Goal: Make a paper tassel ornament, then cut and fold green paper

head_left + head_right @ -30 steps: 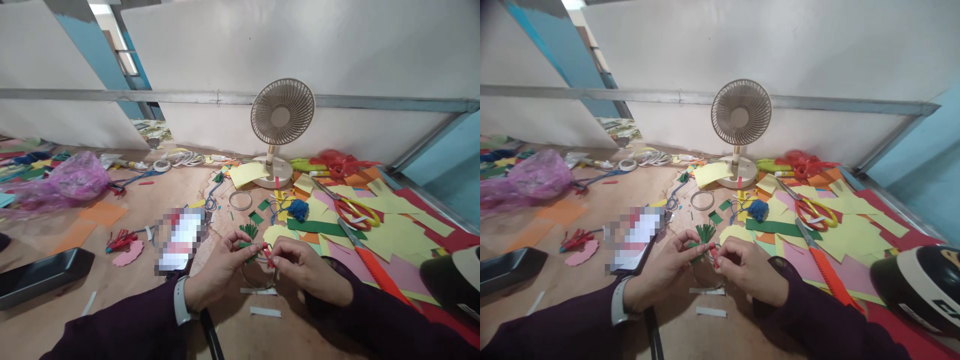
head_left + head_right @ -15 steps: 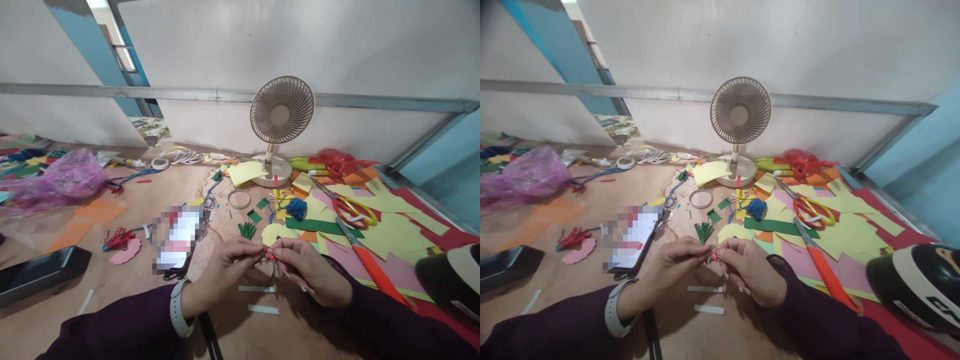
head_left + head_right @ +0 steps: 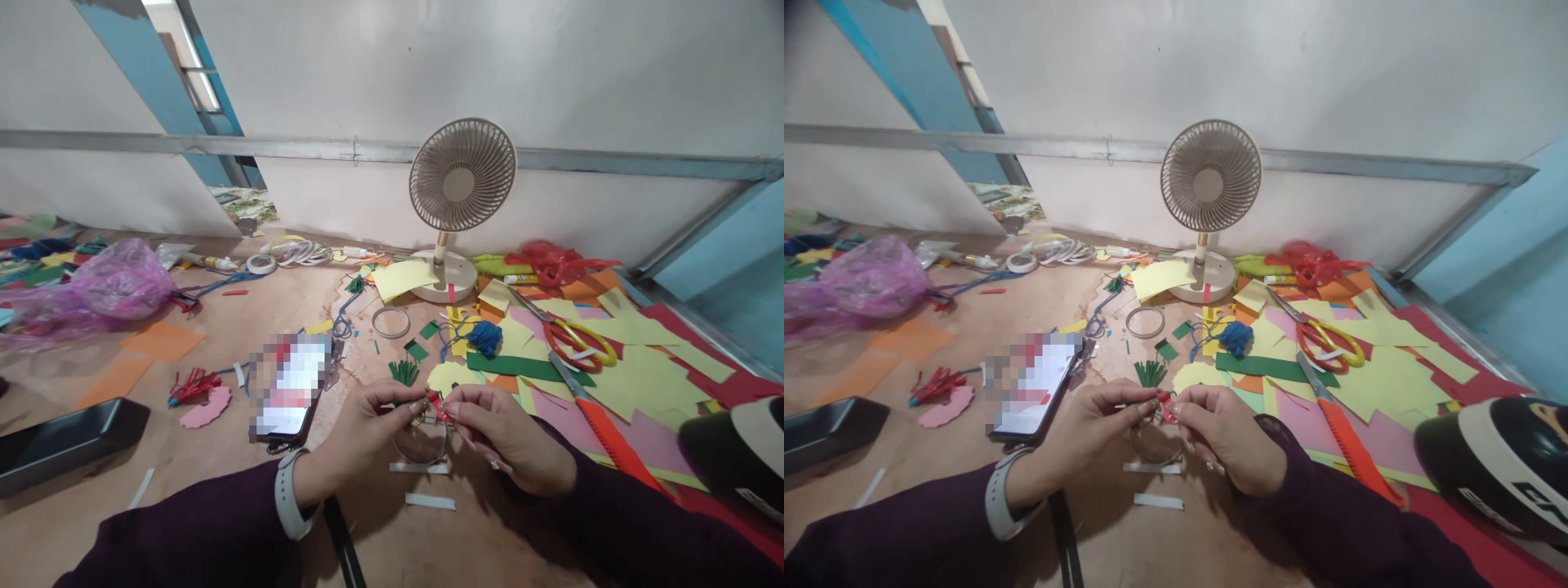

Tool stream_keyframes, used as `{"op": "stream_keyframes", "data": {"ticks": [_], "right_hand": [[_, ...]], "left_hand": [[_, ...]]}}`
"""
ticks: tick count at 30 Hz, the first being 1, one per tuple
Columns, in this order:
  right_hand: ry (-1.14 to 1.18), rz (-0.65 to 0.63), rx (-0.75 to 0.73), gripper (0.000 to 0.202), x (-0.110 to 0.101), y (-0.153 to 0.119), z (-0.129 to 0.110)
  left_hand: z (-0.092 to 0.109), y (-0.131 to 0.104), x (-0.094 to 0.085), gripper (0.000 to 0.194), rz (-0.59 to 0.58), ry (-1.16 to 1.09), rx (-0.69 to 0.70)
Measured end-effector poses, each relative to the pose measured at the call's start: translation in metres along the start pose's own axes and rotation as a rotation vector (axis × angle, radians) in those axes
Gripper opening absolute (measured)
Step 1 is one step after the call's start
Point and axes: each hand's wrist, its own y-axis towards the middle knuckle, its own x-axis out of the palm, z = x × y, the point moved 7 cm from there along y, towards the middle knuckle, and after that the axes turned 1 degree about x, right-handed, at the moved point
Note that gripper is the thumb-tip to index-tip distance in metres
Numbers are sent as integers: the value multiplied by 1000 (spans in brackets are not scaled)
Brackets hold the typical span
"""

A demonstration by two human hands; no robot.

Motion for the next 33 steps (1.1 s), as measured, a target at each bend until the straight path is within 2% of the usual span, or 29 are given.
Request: {"op": "stream_keyframes", "data": {"ticks": [2,7,10,12,16,18,20,21,23,25,27,30,33], "right_hand": [[22,-6,1,30,0,1,1],[120,1,-17,32,3,1,3],[145,15,-16,34,5,0,5],[153,17,-12,35,6,0,6],[184,16,-7,37,6,1,7],[207,50,-44,33,1,1,3],[163,128,-157,28,-10,0,-8],[84,177,-263,25,-17,-3,-18],[-205,230,-582,19,-21,-15,-43],[-605,196,-952,23,-7,-34,-61],[-982,160,-1215,29,12,-47,-61],[-1316,223,-1323,31,24,-50,-50],[-1394,245,-1304,24,29,-48,-45]], "left_hand": [[-1,-1,2,17,-13,0,6],[10,-7,5,16,-37,80,155],[13,-9,5,30,-31,129,186],[17,-11,5,35,-42,194,271],[25,-17,11,29,-68,307,461],[21,-16,14,29,-125,258,421],[13,-12,15,31,-174,107,256],[7,-9,14,31,-180,-3,146],[-4,-5,13,35,-180,-237,-62],[-10,-2,13,38,-181,-420,-185],[-12,0,14,40,-192,-528,-237],[-16,0,16,40,-194,-575,-273],[-17,-1,17,41,-206,-543,-270]]}}
